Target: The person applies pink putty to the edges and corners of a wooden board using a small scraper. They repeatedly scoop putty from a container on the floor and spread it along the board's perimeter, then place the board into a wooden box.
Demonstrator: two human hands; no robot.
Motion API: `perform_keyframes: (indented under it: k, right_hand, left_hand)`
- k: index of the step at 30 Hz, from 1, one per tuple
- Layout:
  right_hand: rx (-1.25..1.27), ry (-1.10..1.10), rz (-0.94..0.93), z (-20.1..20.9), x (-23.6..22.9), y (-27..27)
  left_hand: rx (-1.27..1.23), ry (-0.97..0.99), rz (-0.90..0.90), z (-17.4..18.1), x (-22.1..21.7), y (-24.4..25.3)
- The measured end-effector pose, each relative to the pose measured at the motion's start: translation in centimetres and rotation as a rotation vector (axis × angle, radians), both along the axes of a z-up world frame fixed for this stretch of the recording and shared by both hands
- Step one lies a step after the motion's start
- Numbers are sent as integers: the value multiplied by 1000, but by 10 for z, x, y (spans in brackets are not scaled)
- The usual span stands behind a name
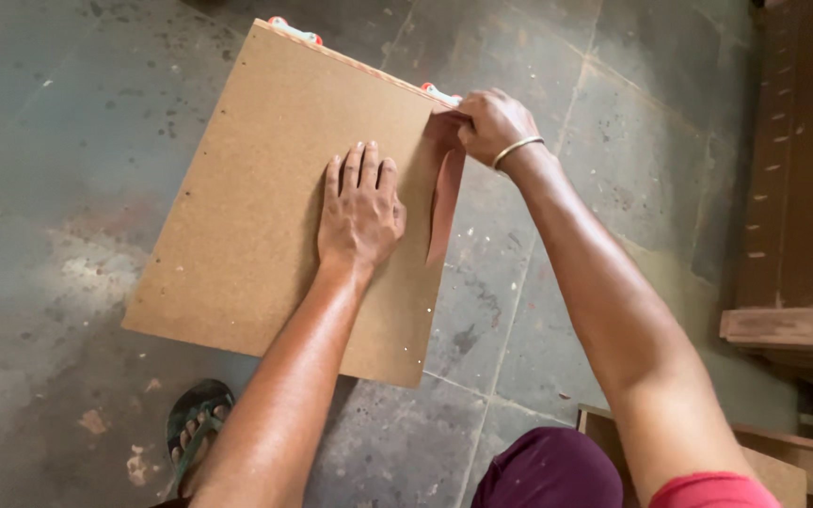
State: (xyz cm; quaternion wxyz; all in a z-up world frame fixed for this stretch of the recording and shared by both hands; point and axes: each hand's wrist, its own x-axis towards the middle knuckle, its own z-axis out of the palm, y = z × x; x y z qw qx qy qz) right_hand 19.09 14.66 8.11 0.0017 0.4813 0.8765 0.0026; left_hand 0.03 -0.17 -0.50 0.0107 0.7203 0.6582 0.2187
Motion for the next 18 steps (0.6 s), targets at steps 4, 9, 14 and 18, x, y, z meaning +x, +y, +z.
perform_keyframes:
  k: [4,9,14,18]
  right_hand:
    - [-117,98,147,1,3,-92]
    - [-259,82,344,15,8,-241]
    - [-206,24,251,39,14,-219]
    - [-169,406,362,17,12,-197]
  left_hand:
    - [13,-46,-21,4,-4,2]
    - [1,-47,-6,1,-7,-4]
    - [54,-92,-12,0,-3,-2]
    - [75,-243,-24,-7,-9,-1]
